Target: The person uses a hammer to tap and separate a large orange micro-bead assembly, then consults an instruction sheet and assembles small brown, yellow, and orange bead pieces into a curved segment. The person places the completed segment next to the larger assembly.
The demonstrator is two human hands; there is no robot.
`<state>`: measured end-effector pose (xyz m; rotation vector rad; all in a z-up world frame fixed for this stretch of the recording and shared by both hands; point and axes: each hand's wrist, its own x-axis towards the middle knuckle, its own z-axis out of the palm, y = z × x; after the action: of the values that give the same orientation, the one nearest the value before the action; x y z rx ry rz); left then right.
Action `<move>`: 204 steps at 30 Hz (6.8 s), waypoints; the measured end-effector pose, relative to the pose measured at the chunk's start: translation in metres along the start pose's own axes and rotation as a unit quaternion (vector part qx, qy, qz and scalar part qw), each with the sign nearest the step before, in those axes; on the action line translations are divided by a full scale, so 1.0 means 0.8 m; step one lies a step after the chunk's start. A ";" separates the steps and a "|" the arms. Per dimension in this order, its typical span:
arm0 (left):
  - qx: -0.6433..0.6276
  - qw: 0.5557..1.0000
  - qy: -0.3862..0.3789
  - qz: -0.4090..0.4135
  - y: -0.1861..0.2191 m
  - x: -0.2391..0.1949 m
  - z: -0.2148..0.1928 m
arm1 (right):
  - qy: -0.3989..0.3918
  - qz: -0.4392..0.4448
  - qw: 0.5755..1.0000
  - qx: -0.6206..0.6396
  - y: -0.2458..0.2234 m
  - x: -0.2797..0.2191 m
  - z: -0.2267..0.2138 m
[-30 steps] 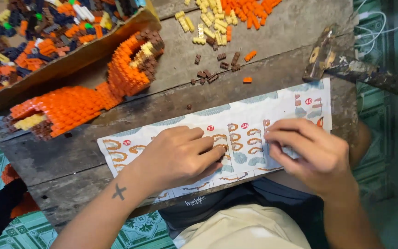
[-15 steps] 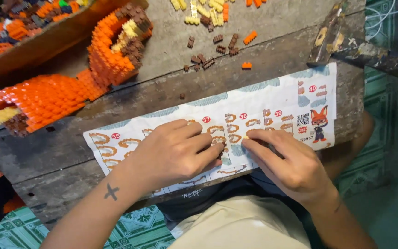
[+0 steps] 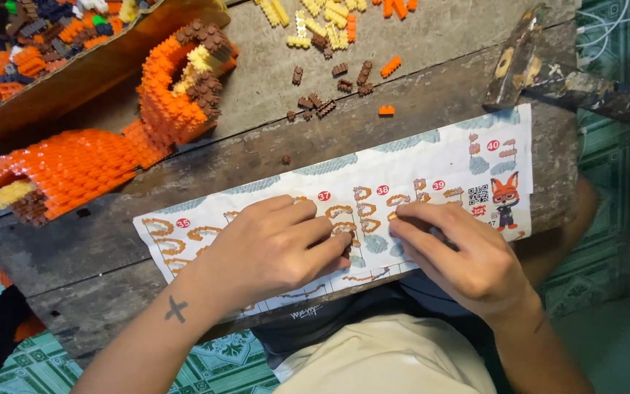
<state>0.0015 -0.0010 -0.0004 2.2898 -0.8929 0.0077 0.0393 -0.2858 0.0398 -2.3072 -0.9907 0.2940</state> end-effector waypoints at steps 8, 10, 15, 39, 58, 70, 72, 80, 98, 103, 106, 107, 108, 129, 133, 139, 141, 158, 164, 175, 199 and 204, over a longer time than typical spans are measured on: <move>-0.005 1.000 0.002 -0.006 0.001 0.001 0.000 | 0.023 -0.009 1.000 0.009 -0.001 0.002 0.003; 0.000 1.000 0.004 -0.005 0.000 0.001 0.000 | 0.017 -0.011 1.000 0.021 -0.002 0.001 0.002; -0.018 1.000 0.013 -0.011 0.000 0.000 0.000 | 0.013 0.010 1.000 -0.014 -0.011 -0.001 0.004; -0.066 0.997 -0.007 -0.026 -0.004 0.002 -0.004 | 0.034 -0.052 0.996 0.070 -0.004 0.011 0.031; -0.060 0.998 0.026 -0.021 0.002 0.002 -0.010 | -0.022 -0.059 0.998 -0.030 -0.037 0.025 0.008; -0.011 1.000 0.016 -0.012 0.009 -0.008 0.001 | -0.033 -0.090 0.991 -0.088 -0.014 0.136 -0.041; -0.005 0.999 0.035 -0.010 0.010 -0.009 0.005 | 0.044 -0.101 0.984 -0.138 -0.014 0.173 -0.045; 0.007 0.999 0.045 -0.009 0.019 -0.009 0.016 | 0.069 -0.104 0.965 -0.229 0.043 0.264 -0.021; -0.041 0.997 0.062 -0.013 0.016 -0.008 0.005 | -0.018 -0.106 0.970 -0.220 0.050 0.345 -0.005; -0.044 0.996 0.076 -0.015 0.006 -0.001 -0.001 | -0.046 -0.120 0.939 -0.320 0.076 0.349 0.009; -0.047 0.991 0.119 -0.043 0.002 0.001 -0.005 | -0.057 -0.156 0.909 -0.383 0.098 0.340 0.000; -0.034 0.988 0.138 -0.052 0.000 0.001 -0.008 | -0.056 -0.156 0.913 -0.373 0.095 0.332 -0.005; -0.019 0.985 0.159 -0.062 -0.002 0.002 -0.011 | -0.053 -0.159 0.916 -0.364 0.085 0.317 -0.001; -0.235 0.819 0.456 -0.257 -0.006 -0.014 -0.024 | 0.005 -0.155 0.982 -0.103 0.011 0.235 -0.036; -0.249 0.826 0.438 -0.252 -0.003 -0.014 -0.028 | -0.031 -0.182 0.979 -0.084 -0.003 0.234 0.005; -0.110 0.897 0.359 -0.234 0.000 -0.003 -0.039 | -0.071 -0.182 0.977 -0.083 -0.011 0.225 0.021; -0.104 0.909 0.329 -0.234 0.003 0.002 -0.041 | -0.047 -0.196 0.978 0.049 -0.015 0.216 0.007; -0.104 0.983 0.127 -0.077 0.001 0.001 -0.016 | 0.049 0.062 0.991 0.109 -0.042 0.055 0.006; -0.058 0.993 0.075 -0.077 0.000 -0.001 -0.012 | 0.097 0.123 0.988 0.014 -0.054 -0.009 0.042; -0.040 0.998 0.040 -0.032 0.013 0.002 0.003 | 0.109 0.061 0.992 -0.006 -0.057 -0.012 0.056; -0.055 0.994 0.053 -0.075 0.010 0.000 0.009 | 0.131 0.057 0.988 0.065 -0.047 -0.007 0.064; -0.056 0.995 0.048 -0.069 0.010 0.001 0.008 | 0.163 0.082 0.980 0.073 -0.048 -0.009 0.067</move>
<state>-0.0042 -0.0092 -0.0006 2.2213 -0.6675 0.0070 -0.0102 -0.2467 0.0205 -2.2130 -0.5982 0.0478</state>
